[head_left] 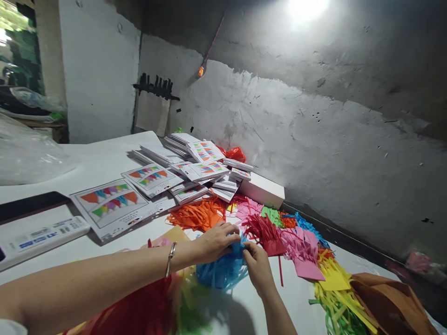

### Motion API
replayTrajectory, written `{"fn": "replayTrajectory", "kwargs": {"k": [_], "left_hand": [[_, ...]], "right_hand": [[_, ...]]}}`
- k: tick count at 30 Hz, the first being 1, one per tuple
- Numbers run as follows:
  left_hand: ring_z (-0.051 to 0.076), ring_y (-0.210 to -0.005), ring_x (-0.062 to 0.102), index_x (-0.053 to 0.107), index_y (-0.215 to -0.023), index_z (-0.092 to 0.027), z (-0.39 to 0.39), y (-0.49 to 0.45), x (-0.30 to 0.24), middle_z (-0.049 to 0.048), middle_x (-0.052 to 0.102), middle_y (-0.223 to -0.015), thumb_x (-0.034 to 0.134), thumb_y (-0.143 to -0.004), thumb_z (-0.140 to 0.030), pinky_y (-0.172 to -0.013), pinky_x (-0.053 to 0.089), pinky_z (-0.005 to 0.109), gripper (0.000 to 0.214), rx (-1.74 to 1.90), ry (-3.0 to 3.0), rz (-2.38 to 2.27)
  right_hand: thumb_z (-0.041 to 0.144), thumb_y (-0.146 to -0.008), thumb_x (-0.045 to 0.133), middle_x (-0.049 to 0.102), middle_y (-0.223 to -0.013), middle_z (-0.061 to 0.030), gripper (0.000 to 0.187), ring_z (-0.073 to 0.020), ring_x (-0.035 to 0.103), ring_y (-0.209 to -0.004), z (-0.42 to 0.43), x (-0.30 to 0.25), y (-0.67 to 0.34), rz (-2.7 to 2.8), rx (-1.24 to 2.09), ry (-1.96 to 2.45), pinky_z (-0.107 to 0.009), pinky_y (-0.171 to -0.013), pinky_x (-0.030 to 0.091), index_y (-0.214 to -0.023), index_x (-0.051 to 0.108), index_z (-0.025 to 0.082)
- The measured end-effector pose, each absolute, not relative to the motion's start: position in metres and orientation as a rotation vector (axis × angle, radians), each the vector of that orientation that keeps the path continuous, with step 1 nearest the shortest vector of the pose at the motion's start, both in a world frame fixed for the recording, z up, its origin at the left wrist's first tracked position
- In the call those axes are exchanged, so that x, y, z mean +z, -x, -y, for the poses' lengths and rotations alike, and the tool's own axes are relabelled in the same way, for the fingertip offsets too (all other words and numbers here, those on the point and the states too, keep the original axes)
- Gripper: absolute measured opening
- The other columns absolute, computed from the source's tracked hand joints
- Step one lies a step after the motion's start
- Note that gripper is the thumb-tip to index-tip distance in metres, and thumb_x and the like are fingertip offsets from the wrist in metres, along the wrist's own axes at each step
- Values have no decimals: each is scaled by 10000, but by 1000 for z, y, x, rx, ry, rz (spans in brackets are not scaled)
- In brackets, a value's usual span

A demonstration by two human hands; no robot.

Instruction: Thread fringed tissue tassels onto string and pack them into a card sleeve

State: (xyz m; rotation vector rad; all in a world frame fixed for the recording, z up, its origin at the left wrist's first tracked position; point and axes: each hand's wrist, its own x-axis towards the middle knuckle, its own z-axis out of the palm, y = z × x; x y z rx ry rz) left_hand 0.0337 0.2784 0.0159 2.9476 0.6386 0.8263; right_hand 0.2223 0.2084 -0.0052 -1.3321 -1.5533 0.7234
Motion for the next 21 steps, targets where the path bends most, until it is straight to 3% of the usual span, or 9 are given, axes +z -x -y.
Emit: {"fn": "replayTrajectory", "kwargs": {"k": [3,6,9,14,21], "left_hand": [[266,-1013,572,625,-1129,-224,-276,-35,17,95,629,-1126,621,-873,-93,-909,435,391,288,885,-3003,-561],[230,-968,581,599,-1238,-273,-273,-35,22,69,630,-1126,587,-880,-68,-878,445,346,413,897,-3090,-429],[233,-971,572,579,-1275,-267,-267,-33,31,86,628,-1162,525,-926,-63,-908,428,376,407,878,-3214,-274],[235,-1014,550,629,-884,-227,-260,-31,43,79,658,-1046,523,-947,-110,-985,382,399,170,752,-2976,-167],[143,-657,546,553,-782,-188,-308,-10,44,-5,613,-729,611,-821,-199,-594,432,228,71,869,-2582,-529]], "right_hand": [[339,-793,527,674,-776,-23,295,-164,559,-686,-205,-4,-223,1471,899,1258,-256,-626,414,-943,709,162],[310,-752,552,664,-771,-11,259,-154,548,-712,-200,-4,-224,1395,980,1214,-251,-659,414,-897,709,164],[289,-705,582,641,-724,2,229,-141,524,-681,-196,-5,-224,1333,1039,1199,-244,-641,395,-845,709,160],[324,-661,602,623,-680,10,249,-125,499,-605,-196,-13,-227,1202,1043,1237,-241,-591,389,-817,701,157],[432,-591,620,610,-630,18,311,-146,508,-580,-193,-37,-301,955,750,1409,-257,-555,394,-766,689,184]]}}
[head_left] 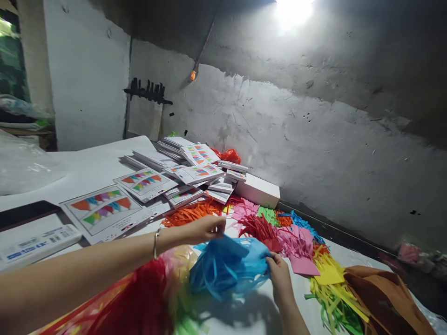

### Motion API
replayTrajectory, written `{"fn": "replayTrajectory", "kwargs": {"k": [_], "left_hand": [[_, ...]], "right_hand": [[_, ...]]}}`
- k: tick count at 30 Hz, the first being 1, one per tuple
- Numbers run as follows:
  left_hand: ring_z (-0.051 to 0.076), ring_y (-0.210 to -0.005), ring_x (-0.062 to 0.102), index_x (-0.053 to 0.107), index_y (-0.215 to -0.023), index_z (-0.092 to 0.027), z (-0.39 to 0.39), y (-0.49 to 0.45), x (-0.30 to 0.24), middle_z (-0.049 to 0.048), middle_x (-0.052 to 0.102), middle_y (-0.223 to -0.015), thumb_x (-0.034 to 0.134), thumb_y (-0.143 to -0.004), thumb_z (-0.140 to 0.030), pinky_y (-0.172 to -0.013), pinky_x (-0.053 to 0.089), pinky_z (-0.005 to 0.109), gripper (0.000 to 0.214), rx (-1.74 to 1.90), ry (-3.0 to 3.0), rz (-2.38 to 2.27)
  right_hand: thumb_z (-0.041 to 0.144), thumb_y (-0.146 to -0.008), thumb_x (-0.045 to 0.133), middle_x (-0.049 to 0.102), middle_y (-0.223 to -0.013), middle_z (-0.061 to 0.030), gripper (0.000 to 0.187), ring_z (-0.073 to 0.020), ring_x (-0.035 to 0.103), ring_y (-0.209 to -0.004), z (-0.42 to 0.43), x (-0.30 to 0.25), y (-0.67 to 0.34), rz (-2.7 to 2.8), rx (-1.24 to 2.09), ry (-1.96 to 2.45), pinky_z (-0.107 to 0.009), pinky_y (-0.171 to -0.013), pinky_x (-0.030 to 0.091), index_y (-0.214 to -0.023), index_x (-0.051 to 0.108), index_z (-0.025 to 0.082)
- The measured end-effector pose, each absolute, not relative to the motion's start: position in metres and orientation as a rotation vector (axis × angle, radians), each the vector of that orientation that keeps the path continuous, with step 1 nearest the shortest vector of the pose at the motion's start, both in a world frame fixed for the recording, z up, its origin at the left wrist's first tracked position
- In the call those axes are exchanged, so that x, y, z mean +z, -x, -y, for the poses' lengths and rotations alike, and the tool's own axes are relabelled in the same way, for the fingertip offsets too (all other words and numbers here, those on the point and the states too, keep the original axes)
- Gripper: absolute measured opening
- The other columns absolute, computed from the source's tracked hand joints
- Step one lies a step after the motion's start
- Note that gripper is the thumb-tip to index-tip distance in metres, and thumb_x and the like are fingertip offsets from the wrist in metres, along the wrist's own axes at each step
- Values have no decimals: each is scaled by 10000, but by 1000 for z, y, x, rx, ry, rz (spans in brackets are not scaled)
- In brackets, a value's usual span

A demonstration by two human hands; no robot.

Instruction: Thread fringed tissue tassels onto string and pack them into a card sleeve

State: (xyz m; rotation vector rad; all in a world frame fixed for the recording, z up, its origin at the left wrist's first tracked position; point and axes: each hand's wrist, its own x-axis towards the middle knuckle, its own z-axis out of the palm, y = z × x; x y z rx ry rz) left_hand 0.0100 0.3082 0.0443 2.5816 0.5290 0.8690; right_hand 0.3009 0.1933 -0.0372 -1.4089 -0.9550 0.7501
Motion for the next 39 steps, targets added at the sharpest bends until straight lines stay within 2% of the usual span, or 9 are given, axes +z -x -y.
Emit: {"fn": "replayTrajectory", "kwargs": {"k": [6,13,17,22,25,29,32,35,39], "left_hand": [[136,-628,557,549,-917,-153,-391,-7,85,-18,549,-723,509,-968,-330,-565,472,242,189,1218,-2203,-940],[215,-963,644,615,-1159,-147,-419,-67,85,77,643,-1130,591,-978,-355,-842,554,416,276,1179,-2260,-1027],[280,-1067,625,642,-1123,-139,-375,-85,45,121,648,-1176,782,-787,-453,-931,501,434,480,849,-2468,-792],[323,-1352,462,477,-1409,-221,-274,-106,34,153,489,-1485,885,-604,-506,-1110,360,410,946,600,-2665,-339],[325,-1150,615,556,-1310,-206,-223,-122,48,132,682,-1241,826,-710,-389,-1051,388,470,683,548,-2904,-240],[283,-772,678,670,-798,-160,-193,-125,66,110,725,-758,624,-821,-159,-863,458,454,52,550,-3033,-425],[300,-797,660,634,-747,-157,-180,-114,77,128,703,-771,610,-790,-157,-896,434,493,49,590,-3073,-410],[312,-914,626,626,-813,-171,-167,-101,87,114,683,-884,638,-754,-174,-926,425,496,60,671,-3034,-404],[313,-1161,533,542,-1251,-200,-155,-90,87,119,578,-1261,745,-662,-211,-990,435,438,623,699,-2514,-373]], "right_hand": [[452,-531,656,613,-583,8,318,-200,555,-591,-157,-49,-377,833,590,1518,-309,-602,452,-716,682,195],[419,-629,647,692,-768,-40,324,-233,625,-737,-125,-36,-369,999,541,1516,-319,-690,504,-846,686,182],[385,-725,603,698,-866,-56,263,-238,640,-831,-114,-21,-351,1153,470,1508,-312,-749,504,-879,691,191],[269,-780,580,672,-970,-56,167,-227,630,-952,-101,6,-320,1391,383,1469,-250,-676,476,-855,723,226],[213,-842,514,672,-967,-42,220,-199,640,-913,-90,27,-301,1570,279,1426,-264,-763,495,-943,708,238],[255,-876,565,691,-1072,-66,301,-223,651,-961,-74,46,-282,1674,-50,1508,-306,-814,502,-1169,630,228],[188,-795,630,726,-1022,-91,481,-264,666,-858,-68,45,-271,1756,-455,1646,-353,-756,474,-1275,594,198],[25,-745,528,722,-763,-60,387,-234,614,-634,-61,44,-263,1771,-657,1725,-349,-662,400,-1033,706,212],[3,-763,480,713,-781,-53,397,-233,617,-713,-37,52,-257,1759,-681,1664,-340,-706,399,-1014,708,209]]}}
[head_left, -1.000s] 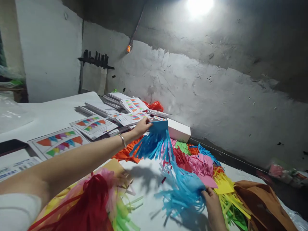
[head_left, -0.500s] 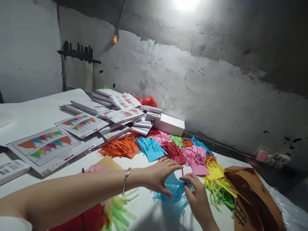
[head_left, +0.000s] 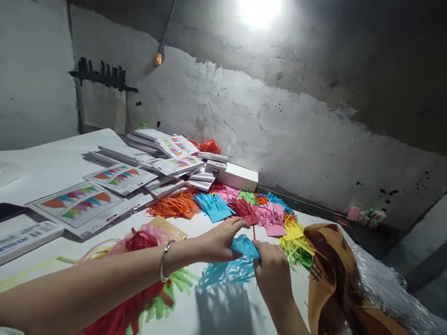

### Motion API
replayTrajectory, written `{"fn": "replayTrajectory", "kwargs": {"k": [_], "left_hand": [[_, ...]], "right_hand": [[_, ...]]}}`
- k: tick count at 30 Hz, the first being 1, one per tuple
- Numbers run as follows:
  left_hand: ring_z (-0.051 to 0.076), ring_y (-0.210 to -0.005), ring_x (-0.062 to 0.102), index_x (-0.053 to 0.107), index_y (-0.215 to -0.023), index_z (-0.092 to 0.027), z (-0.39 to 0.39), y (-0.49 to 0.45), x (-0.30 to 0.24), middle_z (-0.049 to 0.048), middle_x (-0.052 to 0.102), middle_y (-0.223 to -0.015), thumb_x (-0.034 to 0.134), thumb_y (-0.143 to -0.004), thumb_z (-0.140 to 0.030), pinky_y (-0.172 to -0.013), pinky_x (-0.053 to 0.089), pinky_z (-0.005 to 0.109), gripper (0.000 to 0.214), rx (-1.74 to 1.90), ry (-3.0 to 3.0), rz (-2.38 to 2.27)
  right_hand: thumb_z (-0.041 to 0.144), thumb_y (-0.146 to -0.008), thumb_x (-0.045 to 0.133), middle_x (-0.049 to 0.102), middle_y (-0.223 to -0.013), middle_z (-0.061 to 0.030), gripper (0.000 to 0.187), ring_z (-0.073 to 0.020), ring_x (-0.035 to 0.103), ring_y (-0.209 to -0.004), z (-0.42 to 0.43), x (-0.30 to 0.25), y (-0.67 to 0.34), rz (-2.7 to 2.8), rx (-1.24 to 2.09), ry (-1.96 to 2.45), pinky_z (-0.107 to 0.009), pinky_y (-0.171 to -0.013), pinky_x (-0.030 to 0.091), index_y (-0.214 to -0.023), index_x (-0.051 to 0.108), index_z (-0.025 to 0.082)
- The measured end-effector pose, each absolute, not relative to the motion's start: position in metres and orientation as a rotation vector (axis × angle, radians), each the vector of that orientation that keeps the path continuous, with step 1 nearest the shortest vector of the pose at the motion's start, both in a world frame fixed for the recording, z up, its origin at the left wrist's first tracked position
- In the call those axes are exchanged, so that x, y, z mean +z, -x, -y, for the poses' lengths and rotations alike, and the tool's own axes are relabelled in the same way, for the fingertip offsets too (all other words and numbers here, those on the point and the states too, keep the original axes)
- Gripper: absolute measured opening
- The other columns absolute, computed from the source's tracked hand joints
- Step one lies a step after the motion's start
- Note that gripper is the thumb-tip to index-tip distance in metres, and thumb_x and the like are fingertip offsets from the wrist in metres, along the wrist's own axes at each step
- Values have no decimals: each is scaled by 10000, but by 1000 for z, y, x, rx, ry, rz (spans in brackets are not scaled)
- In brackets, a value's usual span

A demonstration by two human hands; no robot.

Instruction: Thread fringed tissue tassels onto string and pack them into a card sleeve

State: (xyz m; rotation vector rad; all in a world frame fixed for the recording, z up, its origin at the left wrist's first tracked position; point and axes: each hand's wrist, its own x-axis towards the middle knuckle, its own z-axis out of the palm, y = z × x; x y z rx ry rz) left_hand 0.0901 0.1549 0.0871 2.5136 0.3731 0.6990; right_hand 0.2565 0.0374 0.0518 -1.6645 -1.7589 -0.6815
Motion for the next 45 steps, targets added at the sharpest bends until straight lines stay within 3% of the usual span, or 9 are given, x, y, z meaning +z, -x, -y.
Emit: {"fn": "replayTrajectory", "kwargs": {"k": [4,15,21,26,30,32,36,41,45], "left_hand": [[244,-1003,610,378,-1439,-228,-138,-90,69,55,629,-1122,845,-569,-239,-864,503,353,987,377,-1727,-307],[154,-649,611,697,-838,-122,-73,-82,20,30,669,-735,789,-658,-265,-650,514,277,247,187,-1170,-263],[161,-858,637,719,-971,-157,-61,-98,25,0,733,-892,900,-550,-153,-800,479,241,458,182,-1236,-196],[262,-918,666,690,-1099,-147,-54,-98,39,88,736,-982,914,-493,-532,-886,491,386,751,97,-1147,-37],[239,-737,656,724,-988,-101,-34,-93,22,119,725,-837,610,-649,-859,-779,519,391,838,1,-1005,-21],[187,-604,609,726,-963,-96,-21,-93,9,104,711,-784,652,-666,-795,-682,521,349,763,-67,-971,-30],[68,-419,447,661,-1069,-164,-7,-98,5,-16,647,-703,827,-593,-368,-570,492,277,543,-11,-1048,-101],[115,-512,549,608,-975,-156,-28,-85,32,-20,595,-684,789,-654,-321,-548,460,254,404,107,-1299,-228],[113,-577,535,644,-918,-144,-63,-39,43,-20,595,-684,769,-715,-260,-551,422,211,265,243,-1392,-309]], "right_hand": [[39,-841,433,722,-894,-77,383,-238,629,-810,-4,54,-254,1690,-725,1553,-349,-770,450,-1108,671,177],[18,-873,384,695,-973,-80,412,-237,601,-909,66,10,-279,1665,-923,1497,-446,-972,416,-1200,589,162],[42,-897,404,690,-1000,-88,356,-235,601,-942,91,4,-278,1683,-887,1526,-450,-980,412,-1174,597,155],[70,-915,396,682,-1006,-95,347,-222,615,-939,109,4,-283,1685,-910,1514,-460,-994,411,-1201,581,139],[44,-904,370,691,-1029,-95,393,-209,625,-966,114,0,-283,1675,-949,1505,-450,-999,423,-1230,567,139],[38,-895,366,700,-1015,-79,406,-195,639,-953,113,0,-286,1692,-966,1507,-438,-1000,437,-1221,582,150],[41,-907,369,721,-1000,-84,389,-202,660,-934,119,22,-317,1681,-1063,1504,-447,-982,474,-1185,618,151],[41,-926,470,676,-1235,-157,421,-249,618,-1156,161,68,-343,1625,-1286,1482,-488,-1079,426,-1324,582,119],[-17,-917,386,625,-1336,-185,507,-267,544,-1303,175,34,-304,1826,-1309,1522,-458,-1098,438,-1399,517,66]]}}
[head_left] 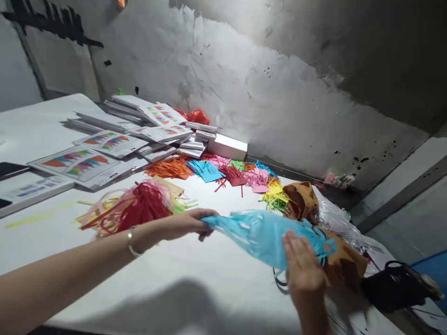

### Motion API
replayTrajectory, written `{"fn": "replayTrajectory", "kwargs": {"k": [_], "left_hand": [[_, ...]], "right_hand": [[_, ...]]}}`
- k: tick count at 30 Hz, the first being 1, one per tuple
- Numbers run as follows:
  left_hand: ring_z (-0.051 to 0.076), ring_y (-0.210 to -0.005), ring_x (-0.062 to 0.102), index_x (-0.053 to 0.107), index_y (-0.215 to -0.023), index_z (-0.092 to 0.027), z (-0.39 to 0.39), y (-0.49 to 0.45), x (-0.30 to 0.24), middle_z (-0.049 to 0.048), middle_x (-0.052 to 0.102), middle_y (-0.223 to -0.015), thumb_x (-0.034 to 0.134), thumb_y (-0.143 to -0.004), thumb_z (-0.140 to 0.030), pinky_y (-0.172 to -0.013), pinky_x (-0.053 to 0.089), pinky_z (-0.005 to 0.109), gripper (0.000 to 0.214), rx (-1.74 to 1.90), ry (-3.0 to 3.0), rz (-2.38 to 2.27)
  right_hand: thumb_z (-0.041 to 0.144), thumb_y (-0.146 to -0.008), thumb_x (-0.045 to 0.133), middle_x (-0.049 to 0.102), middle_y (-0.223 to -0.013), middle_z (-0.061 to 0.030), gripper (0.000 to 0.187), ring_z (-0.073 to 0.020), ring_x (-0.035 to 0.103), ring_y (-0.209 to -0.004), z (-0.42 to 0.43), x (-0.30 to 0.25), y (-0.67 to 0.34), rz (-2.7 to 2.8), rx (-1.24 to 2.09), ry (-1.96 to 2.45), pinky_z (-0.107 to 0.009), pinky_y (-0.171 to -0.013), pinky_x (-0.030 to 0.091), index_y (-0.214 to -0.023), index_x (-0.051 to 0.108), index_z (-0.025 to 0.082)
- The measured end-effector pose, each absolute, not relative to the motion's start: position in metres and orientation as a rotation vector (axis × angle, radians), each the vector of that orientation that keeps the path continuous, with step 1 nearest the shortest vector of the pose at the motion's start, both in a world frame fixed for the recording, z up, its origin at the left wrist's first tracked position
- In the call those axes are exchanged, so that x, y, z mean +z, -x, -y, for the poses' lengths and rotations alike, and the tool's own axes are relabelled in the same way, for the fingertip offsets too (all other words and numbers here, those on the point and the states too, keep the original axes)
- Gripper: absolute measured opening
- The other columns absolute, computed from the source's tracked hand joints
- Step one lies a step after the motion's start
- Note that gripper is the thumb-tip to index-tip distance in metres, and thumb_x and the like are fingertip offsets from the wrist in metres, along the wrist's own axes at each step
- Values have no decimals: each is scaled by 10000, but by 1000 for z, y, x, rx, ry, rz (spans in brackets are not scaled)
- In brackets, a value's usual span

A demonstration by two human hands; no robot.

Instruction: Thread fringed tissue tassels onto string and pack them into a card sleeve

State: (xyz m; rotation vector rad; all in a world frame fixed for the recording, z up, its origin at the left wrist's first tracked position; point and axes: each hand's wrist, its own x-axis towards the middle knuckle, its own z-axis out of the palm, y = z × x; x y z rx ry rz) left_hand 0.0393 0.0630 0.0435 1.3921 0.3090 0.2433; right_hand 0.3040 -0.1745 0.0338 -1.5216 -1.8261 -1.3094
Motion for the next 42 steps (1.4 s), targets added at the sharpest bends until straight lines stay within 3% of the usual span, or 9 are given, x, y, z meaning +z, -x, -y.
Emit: {"fn": "replayTrajectory", "kwargs": {"k": [4,6,8,11,17,22,31,37,42], "left_hand": [[155,-643,570,684,-992,-150,-91,26,34,-1,623,-718,697,-755,-271,-581,460,214,266,320,-1758,-643],[255,-905,638,670,-1114,-159,-90,53,26,68,685,-966,652,-750,-257,-784,537,308,377,403,-2075,-810],[334,-1214,540,605,-1265,-175,-71,69,21,132,607,-1288,600,-754,-190,-1022,465,442,512,532,-2343,-825],[301,-1387,402,490,-1399,-224,-14,63,20,135,452,-1495,522,-813,-103,-1133,375,475,600,560,-2578,-547],[312,-1298,518,418,-1456,-205,63,3,-37,132,558,-1435,677,-832,-272,-1153,348,502,679,324,-2719,-301],[315,-1233,565,655,-1186,-262,3,34,-94,111,641,-1327,553,-869,-48,-1101,328,572,396,412,-2947,-664],[311,-1395,388,441,-1445,-252,23,61,-32,103,459,-1515,549,-869,-114,-1113,388,500,603,398,-2755,-568],[267,-1055,600,647,-1071,-182,49,-8,-75,94,688,-1127,568,-914,-86,-921,498,422,200,502,-2681,-412],[273,-1098,584,634,-1142,-181,43,2,-74,96,682,-1192,533,-957,-96,-947,479,422,228,505,-2640,-378]], "right_hand": [[-68,-859,345,668,-1284,-157,500,-253,621,-1217,157,-57,-242,2029,-944,1617,-420,-1026,511,-1244,632,70],[-78,-804,370,688,-1247,-157,508,-252,645,-1182,149,-92,-217,2052,-833,1644,-412,-996,537,-1202,652,60],[-75,-743,397,675,-1270,-157,556,-263,637,-1194,145,-111,-200,2043,-718,1702,-428,-987,544,-1220,645,63],[-45,-696,432,631,-1346,-137,632,-272,609,-1233,146,-119,-189,2034,-560,1772,-451,-996,534,-1286,612,93],[31,-782,453,597,-1395,-116,560,-274,556,-1292,153,-122,-184,1949,-472,1791,-462,-1035,478,-1316,584,141],[4,-772,443,556,-1433,-131,597,-288,526,-1317,161,-121,-185,2047,-545,1836,-464,-1018,482,-1349,553,113],[55,-805,481,507,-1474,-139,602,-297,441,-1386,162,-120,-186,2120,-527,1814,-472,-1050,446,-1405,498,105],[114,-900,513,606,-1362,-146,422,-299,532,-1302,170,-101,-189,2128,-454,1671,-495,-1072,389,-1318,571,114],[92,-943,494,728,-1057,-96,262,-251,676,-1038,195,-109,-207,2015,-354,1677,-476,-1004,427,-1142,644,175]]}}
